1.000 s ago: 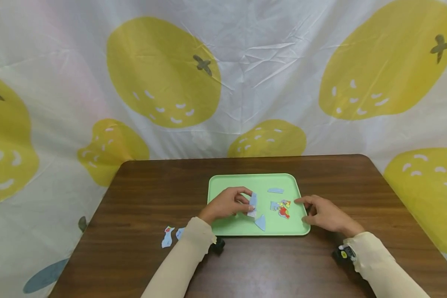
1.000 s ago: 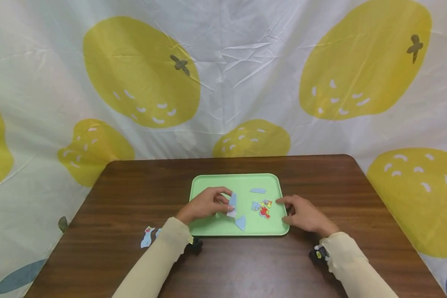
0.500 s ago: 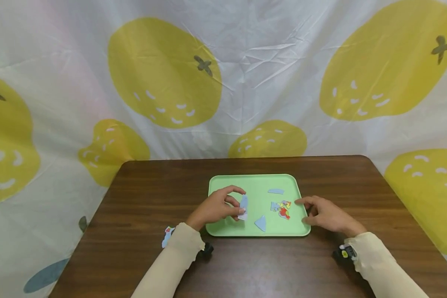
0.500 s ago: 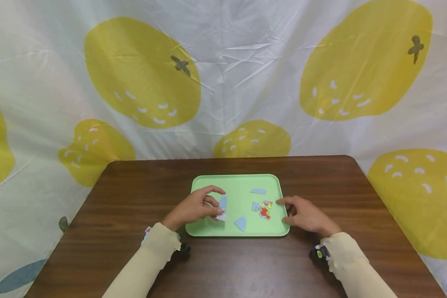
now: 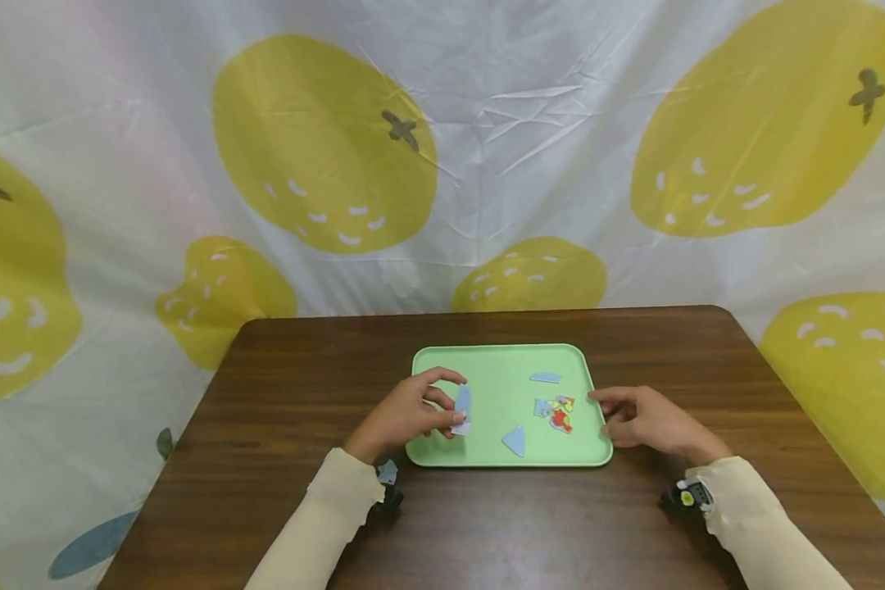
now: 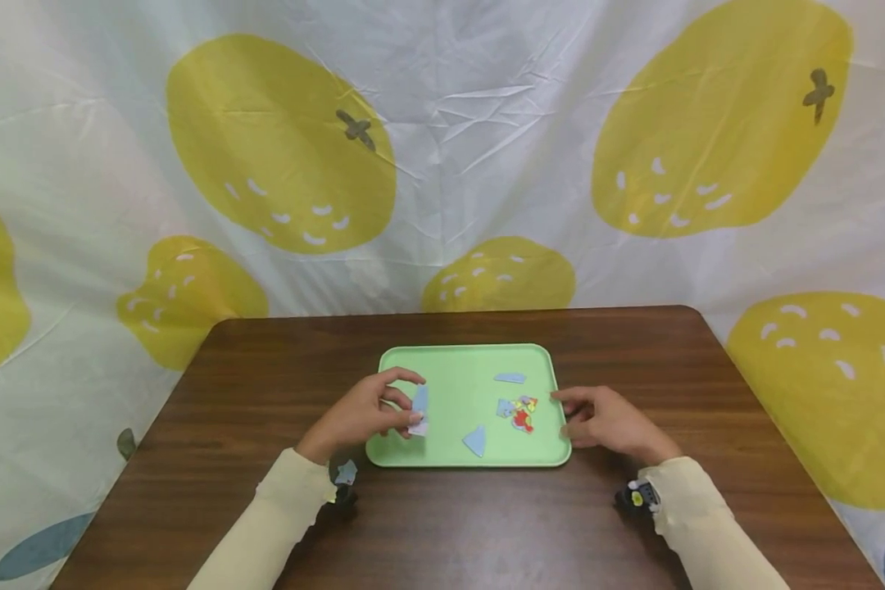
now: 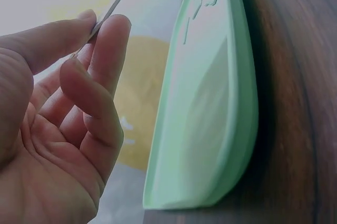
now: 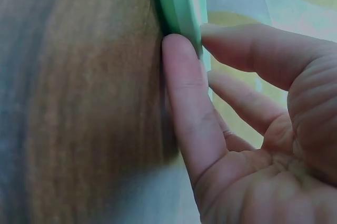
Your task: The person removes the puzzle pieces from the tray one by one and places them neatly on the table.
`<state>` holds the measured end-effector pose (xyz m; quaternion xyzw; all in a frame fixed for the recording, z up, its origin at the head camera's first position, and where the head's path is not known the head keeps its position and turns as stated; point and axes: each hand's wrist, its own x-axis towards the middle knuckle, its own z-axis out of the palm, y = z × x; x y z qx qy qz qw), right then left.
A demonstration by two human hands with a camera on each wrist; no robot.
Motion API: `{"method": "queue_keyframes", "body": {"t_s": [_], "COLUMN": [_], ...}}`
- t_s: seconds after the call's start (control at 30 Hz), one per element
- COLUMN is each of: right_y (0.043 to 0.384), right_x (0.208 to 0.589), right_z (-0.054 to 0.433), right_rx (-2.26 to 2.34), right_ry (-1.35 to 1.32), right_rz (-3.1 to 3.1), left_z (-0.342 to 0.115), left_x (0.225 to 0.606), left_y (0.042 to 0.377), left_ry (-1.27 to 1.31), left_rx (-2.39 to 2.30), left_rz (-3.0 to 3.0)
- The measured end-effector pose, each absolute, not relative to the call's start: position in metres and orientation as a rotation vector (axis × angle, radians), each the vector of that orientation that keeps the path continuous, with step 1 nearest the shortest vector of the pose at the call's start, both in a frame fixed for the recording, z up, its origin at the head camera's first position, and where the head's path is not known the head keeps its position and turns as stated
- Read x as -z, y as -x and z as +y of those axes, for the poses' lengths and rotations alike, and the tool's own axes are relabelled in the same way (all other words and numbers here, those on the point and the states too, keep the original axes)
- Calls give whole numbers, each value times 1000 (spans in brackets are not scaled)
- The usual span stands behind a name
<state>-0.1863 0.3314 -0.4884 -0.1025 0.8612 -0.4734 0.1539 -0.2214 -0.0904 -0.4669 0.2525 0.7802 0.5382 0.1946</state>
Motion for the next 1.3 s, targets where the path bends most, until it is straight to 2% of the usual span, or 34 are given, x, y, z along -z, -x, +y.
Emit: {"method": "queue_keyframes", "body": {"t_s": [0.27, 0.67, 1.3], "right_y": [186, 183, 183], "right_x": [492, 490, 497], "right_z": [328, 323, 321], "right_rx": [1482, 1489, 1465], "right_ry": [163, 116, 82], "right_rz": [2384, 2412, 2451], "left_z": [-105, -133, -203], "left_x": [468, 467, 474], "left_y": [219, 215, 203], "left_ry": [-722, -742, -443], "left_rx": [-1536, -1618, -1649], "left_rz": [2187, 2171, 2287]}}
